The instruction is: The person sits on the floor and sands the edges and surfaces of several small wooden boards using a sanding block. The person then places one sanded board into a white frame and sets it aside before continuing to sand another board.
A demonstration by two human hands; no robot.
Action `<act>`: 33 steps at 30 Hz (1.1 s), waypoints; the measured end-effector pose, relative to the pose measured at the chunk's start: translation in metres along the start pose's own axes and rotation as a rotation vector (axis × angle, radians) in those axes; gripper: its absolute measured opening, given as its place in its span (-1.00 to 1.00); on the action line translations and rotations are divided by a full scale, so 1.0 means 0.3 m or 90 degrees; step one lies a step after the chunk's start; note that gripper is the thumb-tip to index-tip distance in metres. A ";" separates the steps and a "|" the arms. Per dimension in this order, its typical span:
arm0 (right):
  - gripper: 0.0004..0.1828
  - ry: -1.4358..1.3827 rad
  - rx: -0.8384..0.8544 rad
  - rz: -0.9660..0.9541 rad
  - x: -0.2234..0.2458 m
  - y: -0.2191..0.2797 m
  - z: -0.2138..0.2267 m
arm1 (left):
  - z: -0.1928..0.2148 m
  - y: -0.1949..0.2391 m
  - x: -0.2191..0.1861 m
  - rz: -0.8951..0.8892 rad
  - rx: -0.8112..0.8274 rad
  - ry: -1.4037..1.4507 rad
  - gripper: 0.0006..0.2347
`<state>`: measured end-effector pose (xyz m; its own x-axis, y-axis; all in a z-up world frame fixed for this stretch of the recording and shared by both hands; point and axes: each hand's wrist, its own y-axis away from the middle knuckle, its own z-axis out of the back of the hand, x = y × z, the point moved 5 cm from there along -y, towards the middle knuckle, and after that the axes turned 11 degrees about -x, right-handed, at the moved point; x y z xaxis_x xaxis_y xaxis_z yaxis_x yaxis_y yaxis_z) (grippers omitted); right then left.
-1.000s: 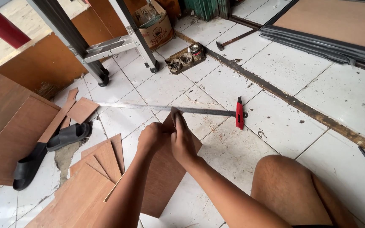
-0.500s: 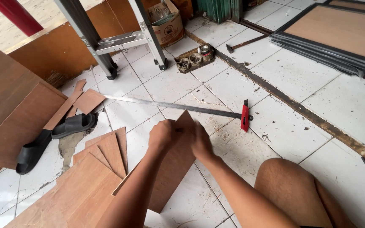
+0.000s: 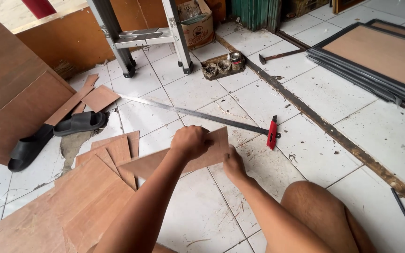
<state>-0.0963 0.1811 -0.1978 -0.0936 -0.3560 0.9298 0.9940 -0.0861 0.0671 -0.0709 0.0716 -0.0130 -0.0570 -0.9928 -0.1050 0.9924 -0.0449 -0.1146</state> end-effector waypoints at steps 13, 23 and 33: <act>-0.50 -0.029 -0.082 0.022 0.155 0.064 0.004 | -0.026 -0.053 0.045 -0.033 0.006 -0.032 -0.77; -0.51 -0.094 -0.121 0.105 0.118 0.024 -0.015 | -0.005 -0.044 0.016 -0.018 0.039 -0.019 -0.77; -0.52 -0.004 -0.167 0.218 0.067 -0.001 0.023 | 0.029 -0.005 0.008 -0.052 -0.019 0.040 -0.79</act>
<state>-0.0981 0.1805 -0.1767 0.2403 -0.3998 0.8845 0.9196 -0.1981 -0.3394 -0.0715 0.0682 -0.0046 -0.1447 -0.9771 -0.1559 0.9805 -0.1205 -0.1550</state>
